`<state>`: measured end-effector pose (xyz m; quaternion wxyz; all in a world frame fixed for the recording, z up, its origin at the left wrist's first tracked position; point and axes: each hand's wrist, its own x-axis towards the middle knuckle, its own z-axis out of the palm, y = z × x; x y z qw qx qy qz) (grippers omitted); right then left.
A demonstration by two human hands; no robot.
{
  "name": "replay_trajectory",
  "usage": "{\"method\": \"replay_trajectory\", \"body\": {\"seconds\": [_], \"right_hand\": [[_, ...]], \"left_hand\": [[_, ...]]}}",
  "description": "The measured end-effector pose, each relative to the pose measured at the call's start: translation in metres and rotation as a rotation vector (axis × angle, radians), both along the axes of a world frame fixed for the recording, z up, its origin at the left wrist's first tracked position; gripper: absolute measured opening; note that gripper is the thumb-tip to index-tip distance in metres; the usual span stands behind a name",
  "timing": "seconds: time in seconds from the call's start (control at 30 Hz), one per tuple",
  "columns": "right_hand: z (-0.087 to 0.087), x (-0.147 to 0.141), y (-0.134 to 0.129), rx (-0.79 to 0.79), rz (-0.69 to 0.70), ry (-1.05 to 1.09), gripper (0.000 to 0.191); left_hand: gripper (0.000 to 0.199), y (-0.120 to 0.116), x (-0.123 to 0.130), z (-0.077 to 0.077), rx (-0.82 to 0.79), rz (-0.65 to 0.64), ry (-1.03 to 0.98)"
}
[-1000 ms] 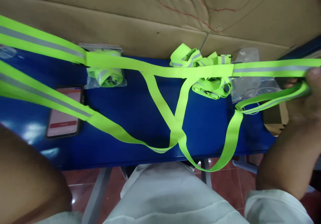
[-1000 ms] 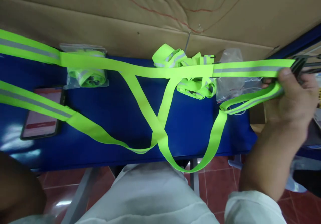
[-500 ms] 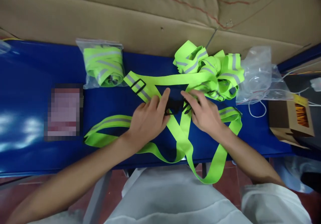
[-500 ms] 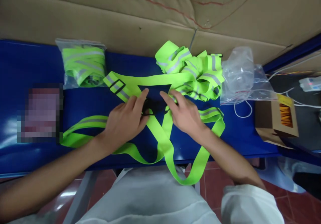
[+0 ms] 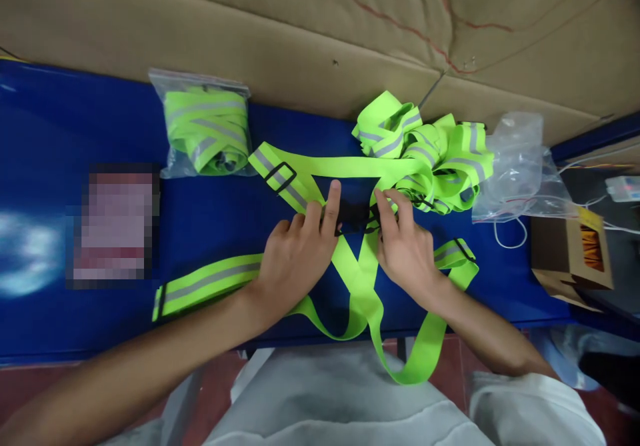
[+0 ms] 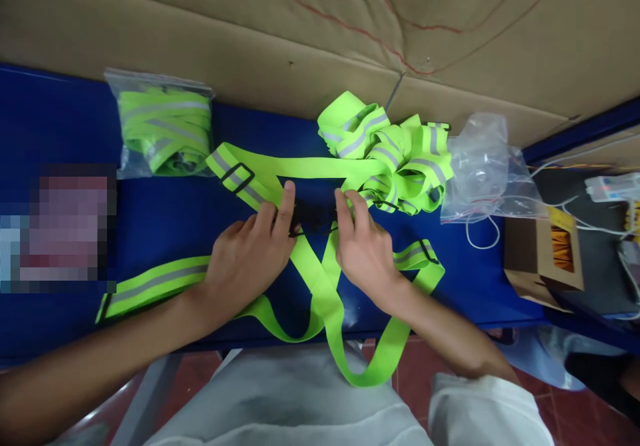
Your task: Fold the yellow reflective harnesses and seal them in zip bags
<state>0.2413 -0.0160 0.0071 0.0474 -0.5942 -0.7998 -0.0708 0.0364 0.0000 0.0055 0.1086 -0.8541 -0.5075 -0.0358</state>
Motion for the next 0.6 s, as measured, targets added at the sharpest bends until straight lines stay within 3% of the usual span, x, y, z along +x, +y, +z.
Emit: {"method": "replay_trajectory", "body": {"seconds": [0.27,0.4,0.6], "right_hand": [[0.0021,-0.003,0.0004,-0.04,-0.069,-0.051,0.068],[0.0021,-0.0016,0.0009,-0.055,-0.123,-0.065,0.069],[0.0023,-0.0057,-0.0003,-0.062,-0.107,-0.064,0.069]], "left_hand": [[0.061,-0.0037,0.0032,0.0006,0.043,-0.04,-0.047],[0.06,-0.002,0.0022,0.004,0.049,0.003,-0.052],[0.064,-0.0052,0.0017,0.0013,0.026,-0.041,-0.067]]}}
